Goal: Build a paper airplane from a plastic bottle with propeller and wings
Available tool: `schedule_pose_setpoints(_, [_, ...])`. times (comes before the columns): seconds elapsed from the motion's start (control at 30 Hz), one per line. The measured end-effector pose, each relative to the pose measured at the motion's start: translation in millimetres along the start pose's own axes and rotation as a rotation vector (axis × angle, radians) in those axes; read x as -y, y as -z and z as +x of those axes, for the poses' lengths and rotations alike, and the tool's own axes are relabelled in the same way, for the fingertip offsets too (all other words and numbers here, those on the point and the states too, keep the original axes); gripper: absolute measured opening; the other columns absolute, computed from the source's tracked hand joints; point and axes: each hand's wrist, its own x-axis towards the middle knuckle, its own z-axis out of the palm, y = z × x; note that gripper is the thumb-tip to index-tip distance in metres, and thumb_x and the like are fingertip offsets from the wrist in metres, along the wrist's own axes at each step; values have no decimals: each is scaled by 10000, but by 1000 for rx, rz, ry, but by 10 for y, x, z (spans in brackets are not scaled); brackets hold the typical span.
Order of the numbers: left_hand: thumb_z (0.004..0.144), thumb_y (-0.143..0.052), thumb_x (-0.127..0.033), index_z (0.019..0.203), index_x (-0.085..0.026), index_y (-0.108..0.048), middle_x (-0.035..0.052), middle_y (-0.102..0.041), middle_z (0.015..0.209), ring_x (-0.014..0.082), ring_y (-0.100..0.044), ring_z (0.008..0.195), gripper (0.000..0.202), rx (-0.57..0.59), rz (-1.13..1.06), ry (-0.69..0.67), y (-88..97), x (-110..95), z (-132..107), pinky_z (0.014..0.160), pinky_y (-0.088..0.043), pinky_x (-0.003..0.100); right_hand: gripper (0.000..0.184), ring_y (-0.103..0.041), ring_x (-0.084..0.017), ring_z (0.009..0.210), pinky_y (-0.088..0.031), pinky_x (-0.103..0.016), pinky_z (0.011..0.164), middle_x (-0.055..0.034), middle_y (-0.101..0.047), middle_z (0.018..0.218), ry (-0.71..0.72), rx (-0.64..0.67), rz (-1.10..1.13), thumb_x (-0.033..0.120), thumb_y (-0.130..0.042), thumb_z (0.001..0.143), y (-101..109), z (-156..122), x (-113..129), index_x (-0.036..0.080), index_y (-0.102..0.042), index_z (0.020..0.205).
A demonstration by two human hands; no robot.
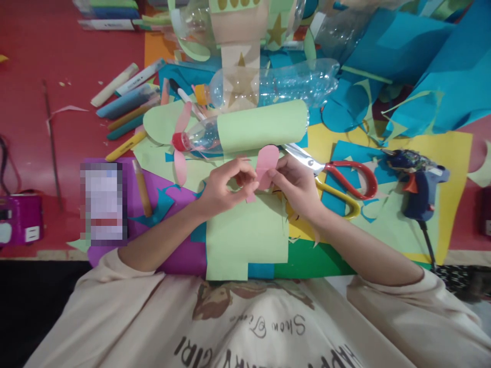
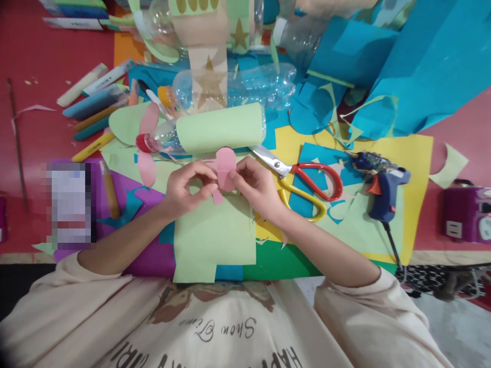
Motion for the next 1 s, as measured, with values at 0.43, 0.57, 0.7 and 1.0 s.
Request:
schedule_pose_setpoints(0.43, [866, -581, -477, 806, -195, -558, -24, -623, 688, 96, -613, 601, 289, 62, -118, 255, 3, 19, -25, 569, -498, 205, 89, -632, -209, 999, -498, -391, 856, -64, -679, 1014, 311, 180, -265, 326, -579, 883, 9, -12, 76, 242, -609, 886])
schedule_pose_setpoints(0.57, [895, -513, -442, 727, -196, -507, -29, -561, 622, 99, -565, 586, 297, 6, -60, 274, -7, 27, -11, 557, -467, 216, 95, -623, -182, 899, -497, -360, 793, -51, -666, 926, 228, 90, -202, 289, -589, 867, 10, -28, 62, 233, -542, 806])
schedule_pose_setpoints(0.7, [866, -530, -356, 683, -192, -468, -45, -502, 593, 80, -504, 548, 254, 15, -14, 255, -1, 20, 7, 520, -420, 197, 182, -553, -142, 700, -450, -301, 635, -8, -610, 764, 77, 56, -133, 363, -643, 826, 6, -25, 12, 225, -528, 801])
schedule_pose_setpoints(1.0, [869, -571, -341, 859, -181, -586, -15, -652, 739, 83, -627, 615, 161, 100, -40, 158, -12, 22, -15, 568, -504, 168, 201, -568, -150, 708, -462, -323, 663, -27, -629, 757, 176, 123, -175, 358, -577, 871, -8, 8, 12, 212, -563, 735])
